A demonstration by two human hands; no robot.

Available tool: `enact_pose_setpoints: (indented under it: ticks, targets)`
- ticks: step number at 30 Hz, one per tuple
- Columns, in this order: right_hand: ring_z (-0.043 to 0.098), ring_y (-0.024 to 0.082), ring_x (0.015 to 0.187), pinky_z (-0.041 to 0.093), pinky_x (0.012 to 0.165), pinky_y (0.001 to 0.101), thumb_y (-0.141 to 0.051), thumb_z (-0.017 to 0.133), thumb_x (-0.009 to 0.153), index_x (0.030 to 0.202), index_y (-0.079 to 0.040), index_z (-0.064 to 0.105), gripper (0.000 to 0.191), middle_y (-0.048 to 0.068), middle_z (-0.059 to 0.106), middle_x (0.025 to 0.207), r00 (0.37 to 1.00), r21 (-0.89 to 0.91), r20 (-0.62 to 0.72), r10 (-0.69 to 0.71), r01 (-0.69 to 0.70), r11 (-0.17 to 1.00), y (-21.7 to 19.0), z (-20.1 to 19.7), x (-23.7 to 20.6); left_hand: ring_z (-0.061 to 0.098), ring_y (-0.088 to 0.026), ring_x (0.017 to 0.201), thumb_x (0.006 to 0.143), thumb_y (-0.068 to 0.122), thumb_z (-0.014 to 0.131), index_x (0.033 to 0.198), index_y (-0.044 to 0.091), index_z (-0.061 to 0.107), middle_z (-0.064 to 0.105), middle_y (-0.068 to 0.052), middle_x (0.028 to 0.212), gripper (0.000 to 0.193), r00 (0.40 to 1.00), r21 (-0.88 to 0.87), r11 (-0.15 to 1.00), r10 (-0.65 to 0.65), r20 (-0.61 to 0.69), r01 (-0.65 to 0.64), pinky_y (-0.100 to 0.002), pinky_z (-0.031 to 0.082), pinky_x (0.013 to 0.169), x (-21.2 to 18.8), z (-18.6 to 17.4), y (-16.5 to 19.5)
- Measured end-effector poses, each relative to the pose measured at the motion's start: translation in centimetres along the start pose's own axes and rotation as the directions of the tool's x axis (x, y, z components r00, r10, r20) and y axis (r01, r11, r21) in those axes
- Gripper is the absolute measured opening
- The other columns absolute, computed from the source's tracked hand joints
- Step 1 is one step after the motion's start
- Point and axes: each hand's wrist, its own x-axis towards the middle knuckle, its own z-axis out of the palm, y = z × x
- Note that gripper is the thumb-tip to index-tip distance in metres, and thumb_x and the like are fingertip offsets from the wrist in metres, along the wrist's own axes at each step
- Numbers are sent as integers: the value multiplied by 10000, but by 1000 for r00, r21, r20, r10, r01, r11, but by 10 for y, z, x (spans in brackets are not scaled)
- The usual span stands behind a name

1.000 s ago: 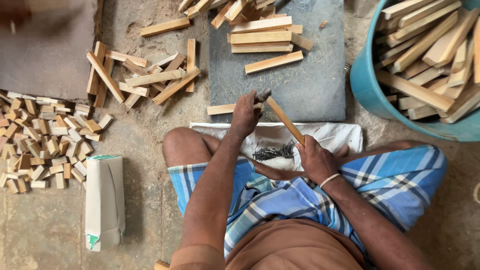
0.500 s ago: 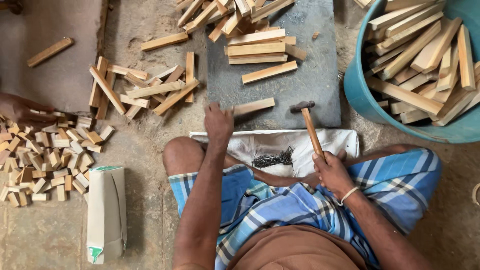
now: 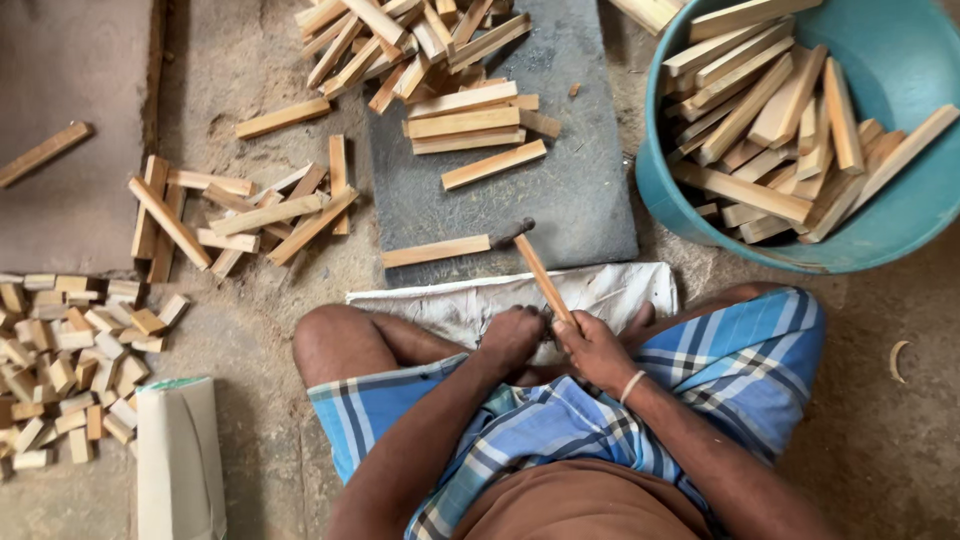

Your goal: The person sits on the floor and repeatedly picks up small wooden pieces, places them on a work surface, and hammers nails into them to join the pieces. Finished frames are set aside, and additional wood pieces are drawn from a nearby bucket.

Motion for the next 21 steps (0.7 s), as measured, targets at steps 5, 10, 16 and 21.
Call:
enact_pose_setpoints:
  ticks: [5, 10, 16, 21]
  targets:
    - [406, 87, 456, 374, 364, 239, -299, 587, 1005, 977, -102, 585, 199, -5, 484, 654, 982, -15, -69, 178, -180, 984, -2, -17, -8, 682, -370, 924, 710, 46, 630, 967, 79, 649, 705, -128, 917, 260, 992, 2, 1000, 25, -122, -25, -499, 547, 764, -7, -9, -3]
    - [407, 46, 493, 374, 369, 221, -306, 612, 998, 955, -86, 540, 236, -30, 461, 705, 989, 124, -24, 145, -140, 982, -1, -22, -8, 699, -386, 889, 908, -27, 589, 1070, 88, 679, 716, -185, 982, 218, 856, -139, 980, -193, -480, 143, -508, 554, 760, 15, -37, -36]
    - [434, 45, 522, 408, 404, 224, -354, 601, 1006, 948, -88, 535, 280, -28, 489, 729, 986, 89, -10, 167, -166, 982, -5, -18, -10, 735, -306, 922, 919, 17, 661, 1158, 33, 639, 709, -192, 1136, 241, 818, 103, 969, -128, -560, 222, -364, 634, 744, 18, -90, -102]
    - [454, 54, 531, 408, 409, 233, -359, 596, 989, 939, -99, 517, 276, -31, 515, 745, 974, 130, 29, 226, -227, 965, -10, -20, -10, 713, -286, 927, 927, -8, 669, 1177, 48, 612, 706, -159, 1148, 262, 927, 239, 940, -151, -343, 242, -399, 619, 745, 23, -89, -95]
